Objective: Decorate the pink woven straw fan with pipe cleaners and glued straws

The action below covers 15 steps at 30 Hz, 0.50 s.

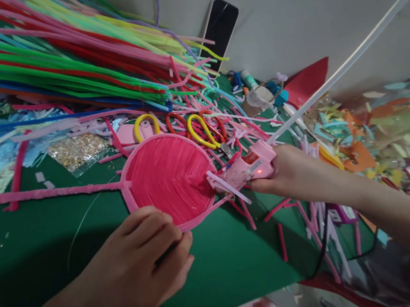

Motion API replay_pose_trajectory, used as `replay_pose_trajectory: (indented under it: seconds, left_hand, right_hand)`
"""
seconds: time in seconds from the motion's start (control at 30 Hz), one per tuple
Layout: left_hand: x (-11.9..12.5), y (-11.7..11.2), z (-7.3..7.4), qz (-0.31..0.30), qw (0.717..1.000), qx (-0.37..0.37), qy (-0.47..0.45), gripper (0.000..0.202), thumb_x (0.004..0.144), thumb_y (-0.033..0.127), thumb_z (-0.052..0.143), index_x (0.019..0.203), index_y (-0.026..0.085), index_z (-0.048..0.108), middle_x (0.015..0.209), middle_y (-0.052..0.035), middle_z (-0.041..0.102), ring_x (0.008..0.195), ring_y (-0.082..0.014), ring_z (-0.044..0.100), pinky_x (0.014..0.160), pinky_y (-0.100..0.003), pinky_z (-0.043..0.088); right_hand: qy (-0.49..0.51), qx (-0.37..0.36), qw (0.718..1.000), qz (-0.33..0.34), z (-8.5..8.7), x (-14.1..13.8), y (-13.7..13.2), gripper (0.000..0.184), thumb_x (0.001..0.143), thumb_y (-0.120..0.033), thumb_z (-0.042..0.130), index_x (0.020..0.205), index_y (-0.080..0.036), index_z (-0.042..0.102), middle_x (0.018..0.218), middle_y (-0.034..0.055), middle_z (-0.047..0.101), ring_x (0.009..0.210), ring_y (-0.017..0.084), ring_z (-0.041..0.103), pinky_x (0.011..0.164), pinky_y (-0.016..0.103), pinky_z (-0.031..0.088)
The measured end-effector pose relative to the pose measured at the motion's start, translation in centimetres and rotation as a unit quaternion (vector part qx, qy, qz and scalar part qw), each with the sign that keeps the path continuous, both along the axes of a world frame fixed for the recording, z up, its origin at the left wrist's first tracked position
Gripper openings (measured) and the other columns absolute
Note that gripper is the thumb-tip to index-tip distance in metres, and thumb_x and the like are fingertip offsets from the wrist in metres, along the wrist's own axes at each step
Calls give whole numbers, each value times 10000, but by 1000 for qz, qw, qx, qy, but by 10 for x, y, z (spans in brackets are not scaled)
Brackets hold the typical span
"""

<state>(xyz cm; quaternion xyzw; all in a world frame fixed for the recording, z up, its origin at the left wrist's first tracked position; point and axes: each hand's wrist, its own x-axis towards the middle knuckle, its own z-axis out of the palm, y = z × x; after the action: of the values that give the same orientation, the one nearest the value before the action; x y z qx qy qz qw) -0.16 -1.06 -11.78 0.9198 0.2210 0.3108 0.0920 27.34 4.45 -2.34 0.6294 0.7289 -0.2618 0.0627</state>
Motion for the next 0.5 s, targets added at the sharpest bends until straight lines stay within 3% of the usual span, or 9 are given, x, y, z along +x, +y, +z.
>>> replay_pose_trajectory:
  seconds: [0.23, 0.33, 0.5]
  left_hand:
    - [0, 0, 0, 5, 1000, 1, -1, 137, 879, 156, 583, 961, 133, 691, 802, -37, 654, 816, -208, 538, 860, -403, 427]
    - [0, 0, 0, 12, 1000, 2, 5, 138, 881, 167, 579, 969, 148, 683, 805, -30, 649, 814, -201, 545, 865, -394, 433]
    - [0, 0, 0, 11, 1000, 2, 3, 135, 891, 175, 567, 964, 153, 678, 804, -28, 639, 813, -197, 544, 870, -393, 426]
  right_hand:
    - [0, 27, 1000, 10, 0, 4, 2, 161, 695, -331, 651, 650, -201, 568, 534, -10, 537, 535, 159, 488, 483, 268, 295]
    - [-5, 25, 1000, 10, 1, 5, 3, 189, 699, -330, 632, 609, -206, 521, 520, -28, 501, 492, 132, 437, 475, 265, 281]
    - [-31, 52, 998, 20, 2, 6, 5, 291, 659, -256, 578, 530, -218, 319, 445, -67, 299, 429, 87, 271, 440, 253, 226]
